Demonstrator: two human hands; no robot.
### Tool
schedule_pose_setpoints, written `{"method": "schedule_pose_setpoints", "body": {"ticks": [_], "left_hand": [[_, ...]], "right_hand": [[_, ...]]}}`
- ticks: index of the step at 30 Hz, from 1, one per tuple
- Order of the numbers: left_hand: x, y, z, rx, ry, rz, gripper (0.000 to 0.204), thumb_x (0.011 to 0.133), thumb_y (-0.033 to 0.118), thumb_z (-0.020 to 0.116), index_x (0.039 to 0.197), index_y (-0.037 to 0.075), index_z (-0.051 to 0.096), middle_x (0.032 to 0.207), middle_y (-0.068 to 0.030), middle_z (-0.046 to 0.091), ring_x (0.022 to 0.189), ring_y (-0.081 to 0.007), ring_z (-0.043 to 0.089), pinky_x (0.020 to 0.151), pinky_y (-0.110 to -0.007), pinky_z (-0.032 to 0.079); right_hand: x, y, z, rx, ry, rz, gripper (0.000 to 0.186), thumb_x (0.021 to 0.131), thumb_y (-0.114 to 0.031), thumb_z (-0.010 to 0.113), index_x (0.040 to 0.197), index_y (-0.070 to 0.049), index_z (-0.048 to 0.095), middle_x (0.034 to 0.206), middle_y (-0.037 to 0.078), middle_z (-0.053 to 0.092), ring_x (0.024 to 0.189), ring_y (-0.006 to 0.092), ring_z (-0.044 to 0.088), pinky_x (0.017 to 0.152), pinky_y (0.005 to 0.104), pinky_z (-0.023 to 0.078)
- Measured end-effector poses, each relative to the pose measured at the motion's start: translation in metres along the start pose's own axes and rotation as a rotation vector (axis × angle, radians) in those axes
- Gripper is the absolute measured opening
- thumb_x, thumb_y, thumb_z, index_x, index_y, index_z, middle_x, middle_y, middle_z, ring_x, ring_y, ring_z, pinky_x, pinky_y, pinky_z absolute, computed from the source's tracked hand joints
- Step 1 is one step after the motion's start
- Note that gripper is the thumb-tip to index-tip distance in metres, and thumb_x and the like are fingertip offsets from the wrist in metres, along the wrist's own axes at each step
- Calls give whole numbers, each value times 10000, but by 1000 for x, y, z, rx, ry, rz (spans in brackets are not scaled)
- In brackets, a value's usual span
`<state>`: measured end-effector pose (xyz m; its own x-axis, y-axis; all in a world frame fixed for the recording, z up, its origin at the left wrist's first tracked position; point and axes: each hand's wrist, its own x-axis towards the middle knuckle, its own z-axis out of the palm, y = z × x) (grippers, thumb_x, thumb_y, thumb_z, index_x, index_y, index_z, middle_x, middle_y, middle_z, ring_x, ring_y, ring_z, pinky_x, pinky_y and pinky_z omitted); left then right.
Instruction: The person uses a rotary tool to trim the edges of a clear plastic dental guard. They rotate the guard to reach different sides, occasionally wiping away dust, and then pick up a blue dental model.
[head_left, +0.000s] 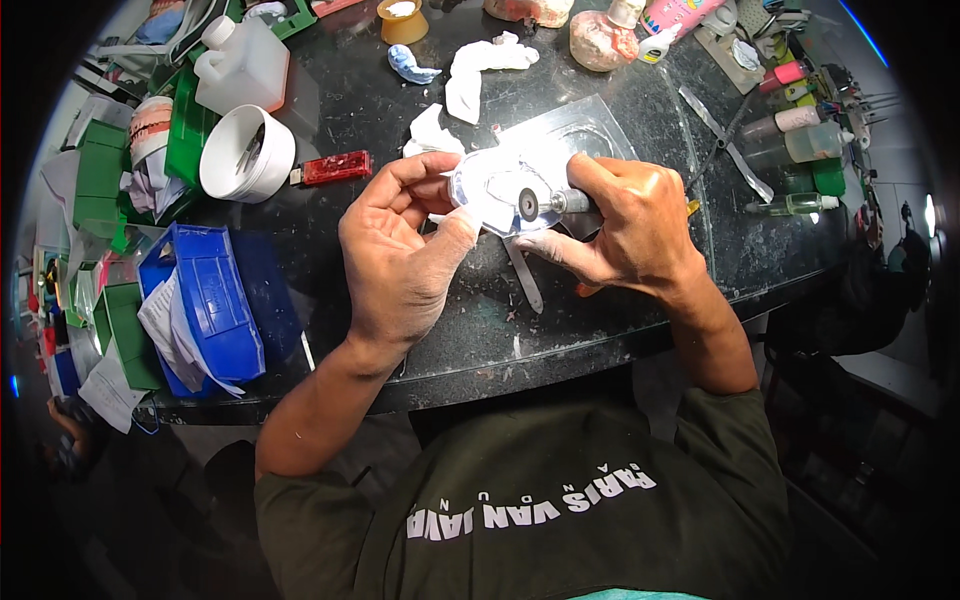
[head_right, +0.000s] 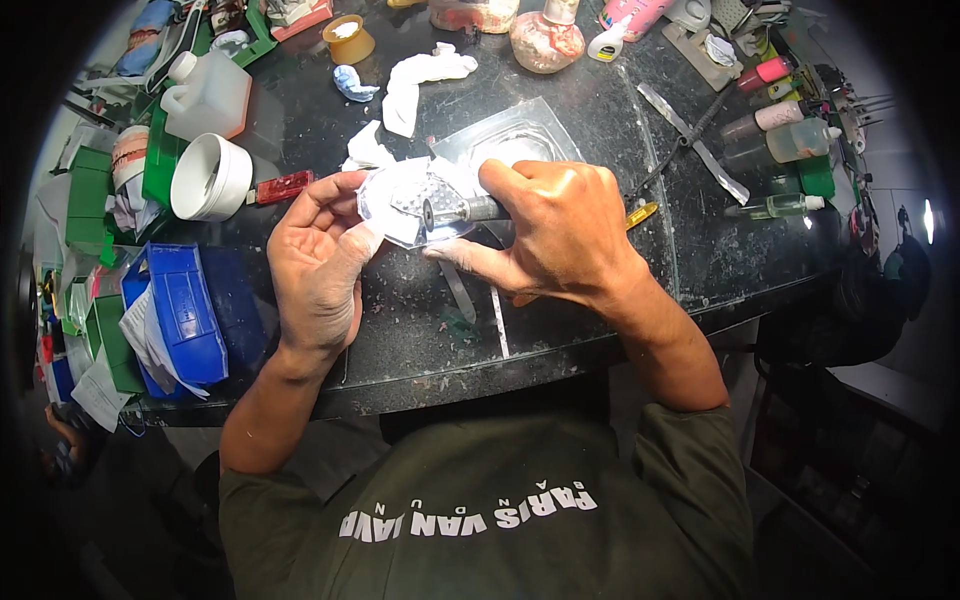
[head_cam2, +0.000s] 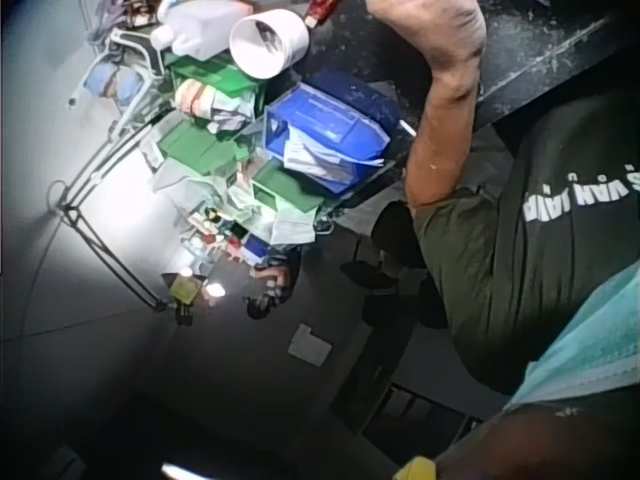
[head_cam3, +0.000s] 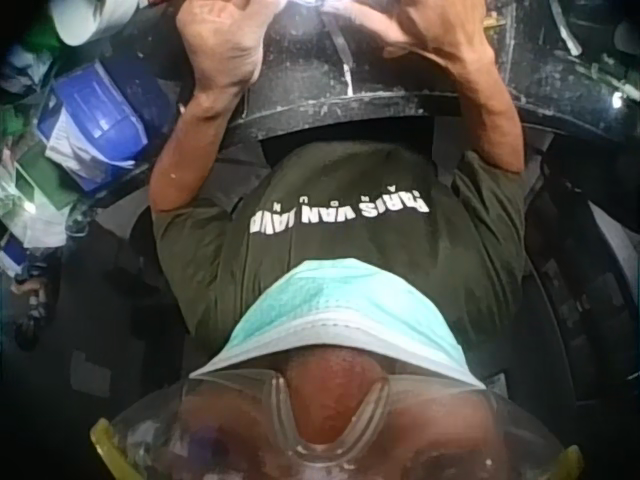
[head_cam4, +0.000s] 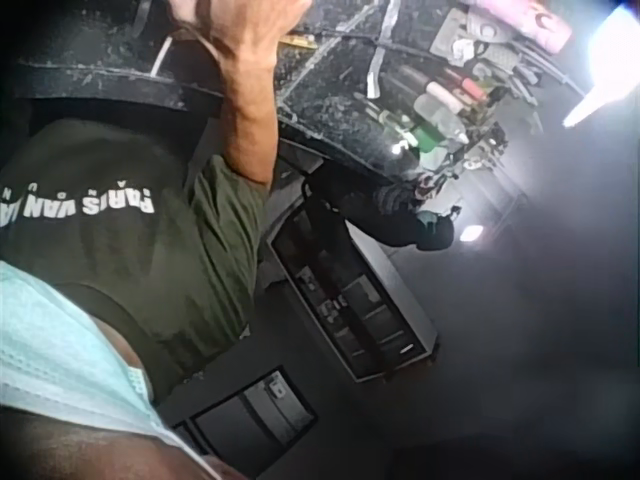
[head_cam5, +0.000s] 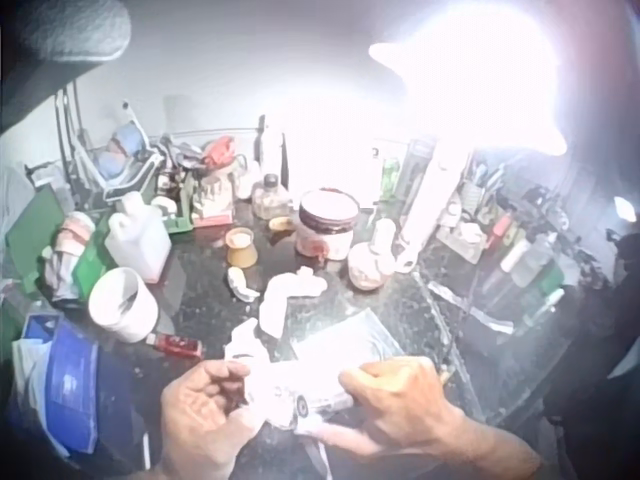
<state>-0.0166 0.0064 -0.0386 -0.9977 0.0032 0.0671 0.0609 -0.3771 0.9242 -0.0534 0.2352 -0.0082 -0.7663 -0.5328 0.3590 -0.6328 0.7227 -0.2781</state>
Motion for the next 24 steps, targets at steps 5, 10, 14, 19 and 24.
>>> {"method": "schedule_pose_setpoints", "body": {"ticks": [5, 10, 14, 19, 24], "left_hand": [[0, -2, -1, -4, -5, 23, 415, 868, -99, 709, 1267, -99, 595, 1074, -101, 663, 976, -109, 638, 906, -245, 535], [0, 0, 1, -10, -9, 28, 418, 869, -107, 701, 1269, -95, 583, 1089, -105, 657, 990, -110, 641, 902, -246, 563], [0, -1, 1, -10, -13, 39, 421, 867, -118, 694, 1270, -90, 575, 1100, -106, 649, 1000, -109, 643, 901, -248, 592], [-1, 1, 2, 29, -12, 61, 419, 861, -128, 690, 1262, -83, 578, 1098, -107, 645, 1011, -113, 645, 899, -249, 593], [2, -3, 0, 11, -10, 85, 426, 855, -146, 663, 1266, -83, 573, 1112, -111, 648, 1037, -130, 649, 923, -259, 582]], "right_hand": [[1, -1, 0, -8, -11, -4, 571, 776, -604, 826, 814, -67, 635, 606, 65, 595, 506, 263, 622, 467, 383, 472], [2, -1, 0, -4, -15, -8, 569, 785, -596, 823, 814, -61, 633, 606, 73, 596, 511, 273, 628, 469, 392, 478], [1, 0, 1, -11, -33, -4, 567, 793, -591, 818, 817, -56, 630, 612, 86, 599, 517, 285, 633, 474, 403, 485], [1, 0, 2, -12, -25, -5, 575, 797, -597, 810, 807, -53, 623, 617, 94, 600, 517, 294, 632, 474, 409, 483], [2, 3, -7, 89, -14, -17, 497, 753, -463, 880, 904, -52, 646, 674, 94, 636, 569, 294, 659, 519, 388, 504]]}}
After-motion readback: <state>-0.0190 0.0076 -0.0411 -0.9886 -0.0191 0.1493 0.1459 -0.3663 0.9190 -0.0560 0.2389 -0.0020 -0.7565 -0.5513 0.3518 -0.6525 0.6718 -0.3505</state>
